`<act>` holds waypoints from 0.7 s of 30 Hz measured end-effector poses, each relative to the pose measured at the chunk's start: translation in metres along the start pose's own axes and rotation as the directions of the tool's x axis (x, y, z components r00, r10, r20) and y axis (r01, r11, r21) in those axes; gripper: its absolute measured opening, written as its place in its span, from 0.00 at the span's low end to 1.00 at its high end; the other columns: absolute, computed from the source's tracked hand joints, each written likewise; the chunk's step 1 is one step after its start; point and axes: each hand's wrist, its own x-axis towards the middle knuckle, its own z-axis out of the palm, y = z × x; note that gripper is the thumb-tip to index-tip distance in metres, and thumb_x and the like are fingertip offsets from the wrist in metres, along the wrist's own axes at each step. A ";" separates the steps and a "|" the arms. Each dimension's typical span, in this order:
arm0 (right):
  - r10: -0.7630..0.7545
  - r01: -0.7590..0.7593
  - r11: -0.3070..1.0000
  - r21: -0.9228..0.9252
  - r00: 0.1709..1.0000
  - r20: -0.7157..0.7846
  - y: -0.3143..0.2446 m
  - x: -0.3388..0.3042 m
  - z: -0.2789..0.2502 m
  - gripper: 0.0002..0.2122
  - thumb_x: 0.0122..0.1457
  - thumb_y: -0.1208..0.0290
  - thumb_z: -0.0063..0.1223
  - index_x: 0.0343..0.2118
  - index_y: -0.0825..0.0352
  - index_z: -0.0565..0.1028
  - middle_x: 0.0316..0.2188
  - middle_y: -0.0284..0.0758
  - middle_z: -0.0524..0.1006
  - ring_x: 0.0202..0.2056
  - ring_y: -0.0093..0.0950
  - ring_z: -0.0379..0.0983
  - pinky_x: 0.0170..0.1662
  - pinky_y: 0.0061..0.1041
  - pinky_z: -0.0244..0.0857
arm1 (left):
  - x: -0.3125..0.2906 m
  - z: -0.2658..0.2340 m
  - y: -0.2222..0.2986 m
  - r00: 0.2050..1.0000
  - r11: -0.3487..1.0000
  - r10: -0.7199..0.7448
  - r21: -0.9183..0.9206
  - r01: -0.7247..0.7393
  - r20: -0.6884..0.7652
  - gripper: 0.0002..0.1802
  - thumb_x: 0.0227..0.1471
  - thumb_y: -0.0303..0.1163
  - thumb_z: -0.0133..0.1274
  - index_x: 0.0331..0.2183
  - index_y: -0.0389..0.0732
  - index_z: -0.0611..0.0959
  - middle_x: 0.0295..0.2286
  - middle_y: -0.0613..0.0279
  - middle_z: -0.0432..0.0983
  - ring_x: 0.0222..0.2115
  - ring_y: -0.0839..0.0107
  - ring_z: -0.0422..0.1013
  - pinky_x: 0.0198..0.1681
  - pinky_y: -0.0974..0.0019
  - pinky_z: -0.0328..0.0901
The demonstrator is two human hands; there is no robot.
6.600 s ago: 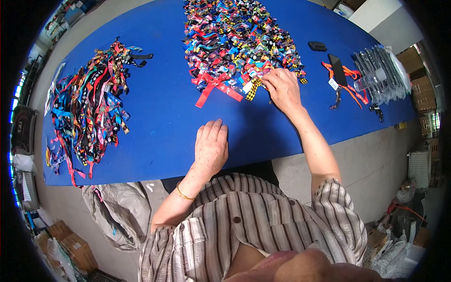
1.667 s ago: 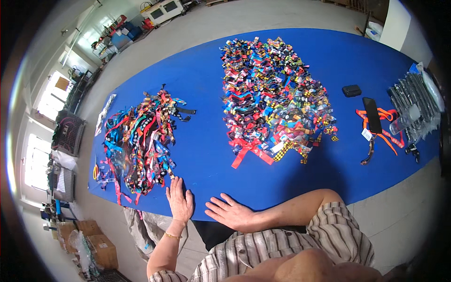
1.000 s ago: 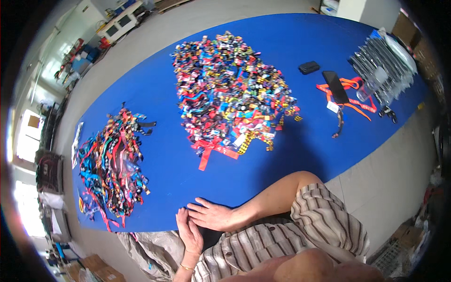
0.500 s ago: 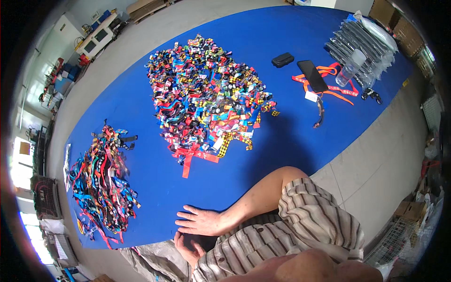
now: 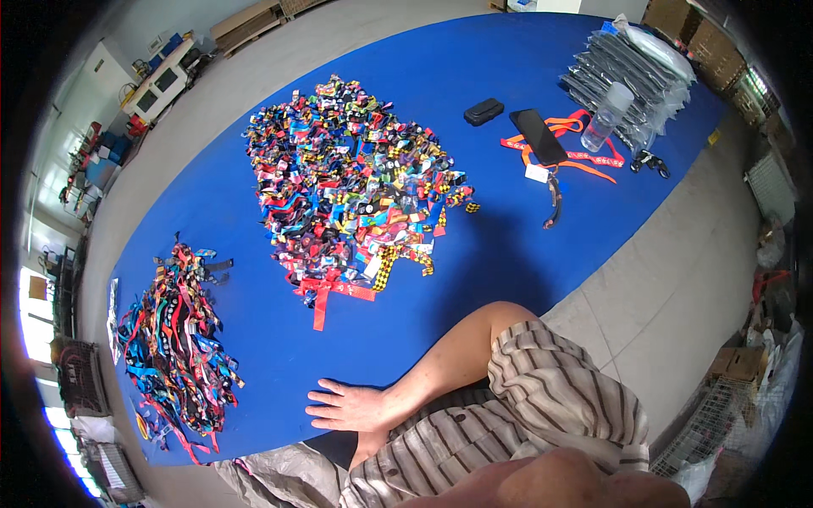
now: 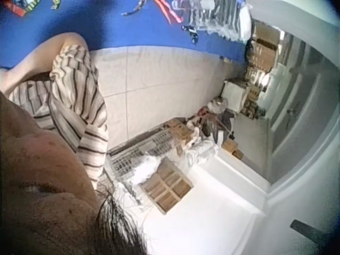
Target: Manually assembling or checking lanyard straps on a work table.
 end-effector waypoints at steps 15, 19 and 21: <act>-0.039 0.043 0.997 -0.067 0.997 0.060 0.003 -0.005 -0.025 0.37 0.57 0.48 0.44 0.65 0.66 0.53 0.67 0.44 0.49 0.67 0.48 0.41 0.66 0.59 0.32 | 0.006 0.008 -0.003 0.987 0.997 -0.021 -0.069 0.032 0.162 0.13 0.45 0.25 0.54 0.38 0.39 0.78 0.33 0.50 0.75 0.32 0.62 0.73 0.37 0.62 0.68; -0.046 0.045 0.999 0.011 0.997 0.058 0.003 -0.004 -0.022 0.37 0.56 0.49 0.43 0.65 0.66 0.53 0.67 0.44 0.49 0.67 0.47 0.41 0.65 0.60 0.31 | -0.004 0.012 -0.004 0.979 0.994 -0.041 -0.094 0.060 0.198 0.13 0.46 0.26 0.54 0.38 0.38 0.78 0.33 0.50 0.75 0.32 0.63 0.73 0.37 0.62 0.69; -0.044 0.047 0.997 -0.054 0.998 0.053 0.003 -0.006 -0.023 0.36 0.56 0.50 0.42 0.65 0.65 0.54 0.67 0.44 0.50 0.67 0.47 0.41 0.65 0.61 0.30 | -0.008 0.016 -0.004 0.976 0.991 -0.049 -0.110 0.074 0.214 0.13 0.46 0.26 0.54 0.38 0.38 0.78 0.33 0.50 0.75 0.32 0.63 0.73 0.37 0.62 0.69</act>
